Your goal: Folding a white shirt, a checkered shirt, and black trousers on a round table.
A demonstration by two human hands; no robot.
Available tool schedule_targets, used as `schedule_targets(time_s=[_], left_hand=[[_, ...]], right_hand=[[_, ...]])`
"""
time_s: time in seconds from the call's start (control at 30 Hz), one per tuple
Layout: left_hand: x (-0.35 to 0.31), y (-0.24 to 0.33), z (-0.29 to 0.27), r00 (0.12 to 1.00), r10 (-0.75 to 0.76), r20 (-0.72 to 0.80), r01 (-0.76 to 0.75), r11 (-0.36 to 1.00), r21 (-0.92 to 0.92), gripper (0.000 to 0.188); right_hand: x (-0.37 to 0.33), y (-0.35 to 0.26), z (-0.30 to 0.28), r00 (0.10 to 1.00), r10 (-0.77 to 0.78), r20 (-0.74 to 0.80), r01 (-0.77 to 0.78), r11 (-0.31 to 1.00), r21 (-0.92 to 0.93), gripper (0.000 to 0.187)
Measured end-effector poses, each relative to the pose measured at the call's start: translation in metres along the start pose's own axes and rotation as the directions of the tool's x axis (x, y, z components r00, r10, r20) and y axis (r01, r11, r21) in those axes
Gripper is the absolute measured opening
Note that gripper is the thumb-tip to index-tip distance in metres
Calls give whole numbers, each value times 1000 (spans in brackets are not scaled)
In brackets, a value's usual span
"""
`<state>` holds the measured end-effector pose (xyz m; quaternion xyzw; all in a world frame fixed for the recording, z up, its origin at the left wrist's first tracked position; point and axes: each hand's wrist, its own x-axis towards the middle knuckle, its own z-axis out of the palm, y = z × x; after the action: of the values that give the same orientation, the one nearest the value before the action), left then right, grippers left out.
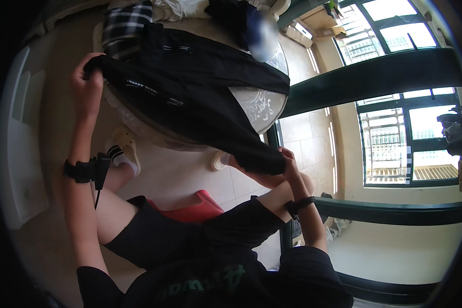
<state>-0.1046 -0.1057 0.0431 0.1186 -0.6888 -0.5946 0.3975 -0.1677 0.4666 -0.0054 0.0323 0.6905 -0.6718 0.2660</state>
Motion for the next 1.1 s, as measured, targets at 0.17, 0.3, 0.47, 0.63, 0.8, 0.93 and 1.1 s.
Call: schedule_targets(time_s=[0.17,0.3,0.47,0.63,0.8,0.93,1.1], left_hand=[[7,-2,8,995,37,-92,-29,996,86,19],[16,-8,9,970,28,-241,2,992,125,21],[26,-23,7,953,69,-296,-31,991,130,20],[28,-19,-2,931,109,-349,-96,994,53,22],[22,-7,-5,924,-16,-382,27,999,24,33],[19,6,-3,912,-100,-397,129,990,48,33],[22,5,2,938,-104,-330,137,988,78,30]], right_hand=[[-21,-17,37,971,52,234,15,961,-278,35],[-31,-30,48,883,303,358,40,711,-702,66],[-31,-28,36,891,381,246,219,113,-969,37],[-21,-28,-10,988,87,131,117,148,-982,29],[-13,-49,-65,961,-278,6,89,285,-954,14],[-13,-59,-103,753,-636,-167,-8,245,-969,9],[-41,-64,-168,692,-674,-258,192,516,-835,17]])
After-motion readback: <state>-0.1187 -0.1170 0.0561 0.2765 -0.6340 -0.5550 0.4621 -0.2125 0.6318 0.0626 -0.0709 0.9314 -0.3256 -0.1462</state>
